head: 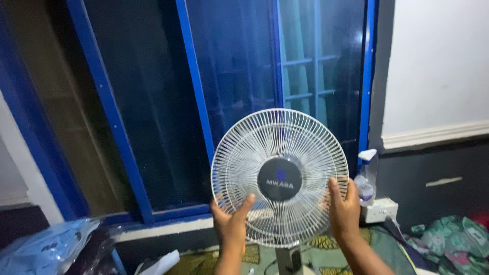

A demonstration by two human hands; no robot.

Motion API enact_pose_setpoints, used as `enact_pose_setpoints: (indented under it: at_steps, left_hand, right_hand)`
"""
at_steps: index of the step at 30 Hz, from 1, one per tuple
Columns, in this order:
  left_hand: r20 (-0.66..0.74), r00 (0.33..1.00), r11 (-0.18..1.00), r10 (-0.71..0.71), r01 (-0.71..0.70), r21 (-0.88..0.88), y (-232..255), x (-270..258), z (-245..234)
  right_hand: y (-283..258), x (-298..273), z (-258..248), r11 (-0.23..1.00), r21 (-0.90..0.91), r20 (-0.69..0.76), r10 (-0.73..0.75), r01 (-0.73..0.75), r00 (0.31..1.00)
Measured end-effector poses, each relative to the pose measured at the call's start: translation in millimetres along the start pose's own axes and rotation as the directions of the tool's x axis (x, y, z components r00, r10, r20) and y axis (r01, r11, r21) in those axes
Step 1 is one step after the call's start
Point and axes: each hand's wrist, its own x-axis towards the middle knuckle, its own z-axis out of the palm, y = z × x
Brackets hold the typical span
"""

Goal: The person assembles a standing fan by attaching the front wire cage to the fan head. They align the cage with the fan blades and secure it using a white plastic tie, wrapping it around the neck of the fan stand and fastening it to hold the cage in place.

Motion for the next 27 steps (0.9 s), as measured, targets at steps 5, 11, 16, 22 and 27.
enact_pose_setpoints:
  at_steps: [5, 11, 16, 22, 27]
  left_hand:
    - [0.039, 0.998, 0.97, 0.042, -0.031, -0.241, -9.0, 0.7, 1.8]
    - [0.066, 0.997, 0.942, 0.039, -0.015, -0.336, -8.0, 1.4, 3.5]
    - [-0.016, 0.999, 0.963, 0.04, -0.042, -0.268, -4.5, -5.7, 6.5]
    - [-0.033, 0.998, 0.973, 0.053, -0.059, -0.222, -6.3, -11.3, 7.6]
    - [-0.051, 0.995, 0.981, 0.086, -0.094, -0.172, -3.9, -14.8, 6.5]
  right_hand:
    - [5.7, -5.1, -1.9, 0.991, 0.066, -0.003, 0.113, -0.112, 0.994]
    - [6.4, -5.2, -1.3, 0.981, 0.114, 0.001, 0.156, -0.155, 0.988]
    - [-7.0, -2.7, -6.6, 0.991, -0.019, -0.005, 0.133, -0.133, 0.991]
    - [-26.5, 29.0, -15.5, 0.98, -0.132, 0.014, 0.151, -0.148, 0.988]
    - [-23.0, 28.2, -13.8, 0.978, -0.172, 0.017, 0.122, -0.117, 0.992]
